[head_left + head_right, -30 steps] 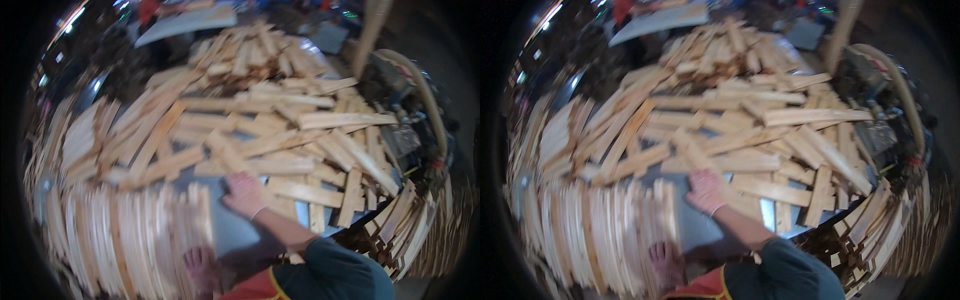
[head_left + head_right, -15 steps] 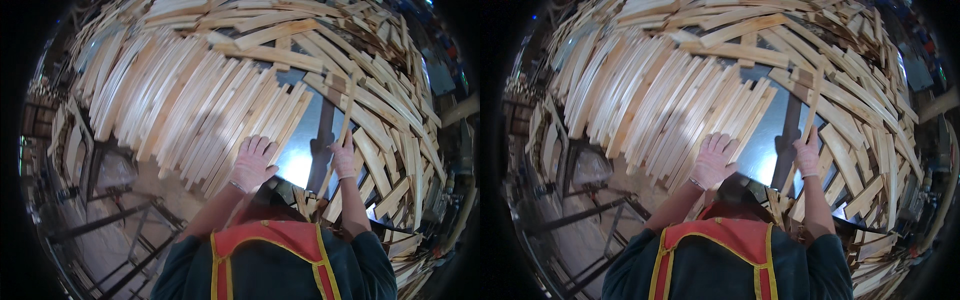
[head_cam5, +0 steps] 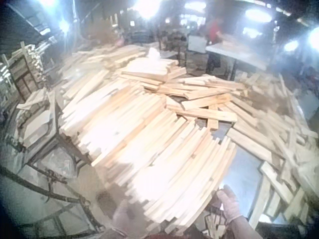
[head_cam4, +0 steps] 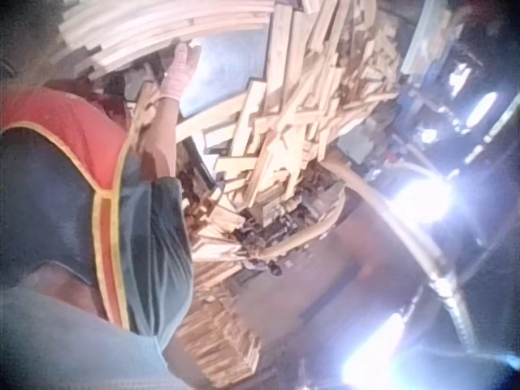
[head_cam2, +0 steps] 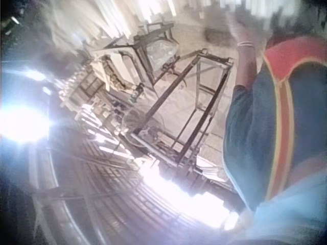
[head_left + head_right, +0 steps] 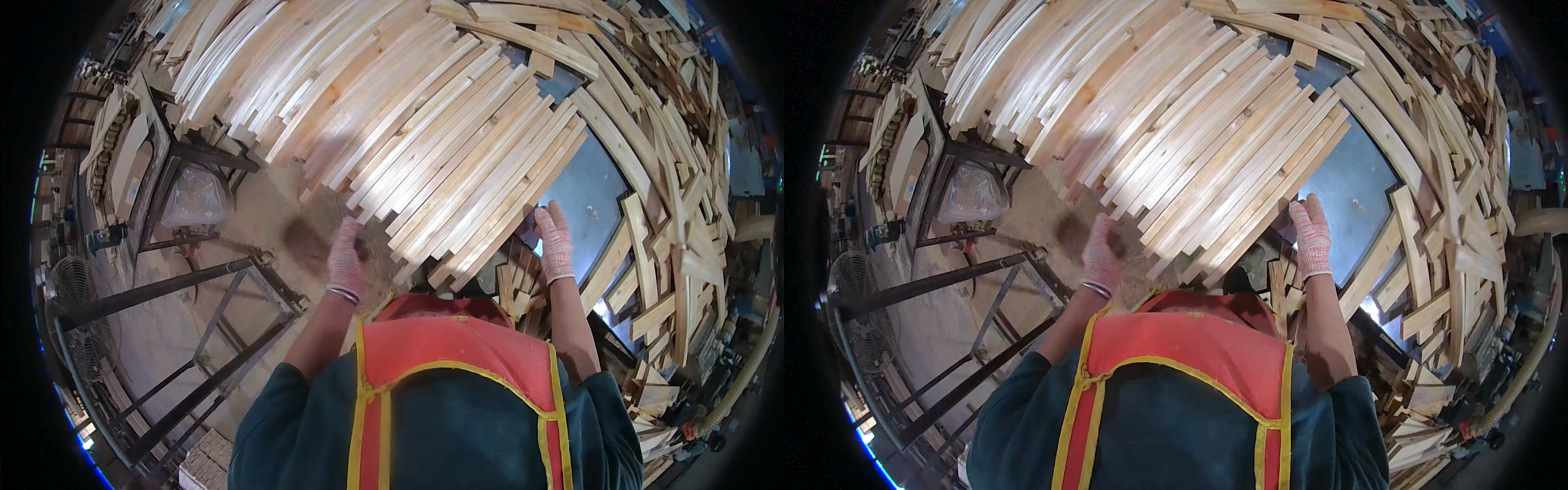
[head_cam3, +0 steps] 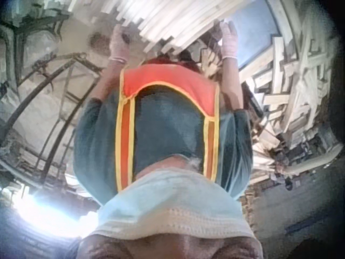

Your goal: The person sorts wooden planks on a metal table in a workshop. They pick up planks from a disorganized pile, inspect them, and place them into a neat stack. The person wears gloves and a safety vest while performing the repetitive sorting task.

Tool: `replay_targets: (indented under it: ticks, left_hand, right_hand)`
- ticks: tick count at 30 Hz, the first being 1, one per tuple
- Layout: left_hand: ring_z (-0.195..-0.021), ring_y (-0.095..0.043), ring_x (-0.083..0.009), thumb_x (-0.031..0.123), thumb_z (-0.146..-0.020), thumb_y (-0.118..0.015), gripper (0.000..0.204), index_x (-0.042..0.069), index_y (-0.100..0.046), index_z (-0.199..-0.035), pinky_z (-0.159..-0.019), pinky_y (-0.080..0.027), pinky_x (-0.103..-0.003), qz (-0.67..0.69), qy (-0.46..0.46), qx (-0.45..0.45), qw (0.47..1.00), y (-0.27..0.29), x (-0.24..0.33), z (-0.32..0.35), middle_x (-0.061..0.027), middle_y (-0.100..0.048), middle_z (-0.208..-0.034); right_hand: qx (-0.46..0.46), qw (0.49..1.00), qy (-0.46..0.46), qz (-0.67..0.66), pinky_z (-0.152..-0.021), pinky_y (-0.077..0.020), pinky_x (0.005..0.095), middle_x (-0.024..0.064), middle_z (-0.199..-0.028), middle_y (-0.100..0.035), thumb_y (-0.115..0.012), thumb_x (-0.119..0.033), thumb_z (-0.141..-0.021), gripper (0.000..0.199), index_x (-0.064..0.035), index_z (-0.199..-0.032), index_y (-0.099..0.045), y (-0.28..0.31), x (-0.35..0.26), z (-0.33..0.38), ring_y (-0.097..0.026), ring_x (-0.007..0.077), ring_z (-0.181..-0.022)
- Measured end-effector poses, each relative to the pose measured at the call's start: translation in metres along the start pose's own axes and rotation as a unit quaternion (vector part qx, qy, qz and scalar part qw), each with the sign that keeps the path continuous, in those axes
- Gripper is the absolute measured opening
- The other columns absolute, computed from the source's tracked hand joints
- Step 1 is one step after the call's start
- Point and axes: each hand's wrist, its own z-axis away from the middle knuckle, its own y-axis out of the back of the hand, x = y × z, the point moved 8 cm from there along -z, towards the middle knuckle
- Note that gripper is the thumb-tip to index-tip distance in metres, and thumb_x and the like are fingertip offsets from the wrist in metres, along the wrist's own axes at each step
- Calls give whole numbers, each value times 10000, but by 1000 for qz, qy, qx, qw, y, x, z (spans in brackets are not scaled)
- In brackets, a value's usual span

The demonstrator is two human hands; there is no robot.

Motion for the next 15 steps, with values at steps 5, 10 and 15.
replay_targets:
  ticks: [5, 10, 15]
  left_hand:
    - [-886, -639, -183, 422, -1006, -689, 366, 147, -641, -1243, -797, -549, -347, -71, 169, -159, 970, -102, -26, 111, -71, -684, -1139]
    - [-1163, -656, -373, 510, -975, -676, 554, 54, -638, -1288, -1009, -512, -432, -528, -222, -398, 716, -168, -19, 122, -210, -664, -1240]
    - [-1295, -617, -402, 580, -956, -645, 706, 81, -573, -1450, -1076, -489, -479, -550, -203, -313, 747, -278, 16, 72, -242, -642, -1369]
  right_hand:
    - [-24, 997, 71, 0, -1190, -401, 355, 190, -1626, -470, -761, -309, -998, 839, 19, -1644, -337, 4, -20, -39, -507, 267, -1436]
    - [71, 994, 78, 41, -1232, -353, 374, 185, -1647, -436, -734, -301, -1004, 829, -8, -1659, -320, 40, -41, -53, -462, 293, -1482]
    - [16, 999, 45, 15, -1206, -383, 376, 188, -1614, -482, -746, -351, -1004, 823, 10, -1637, -363, 71, -38, -80, -493, 280, -1452]
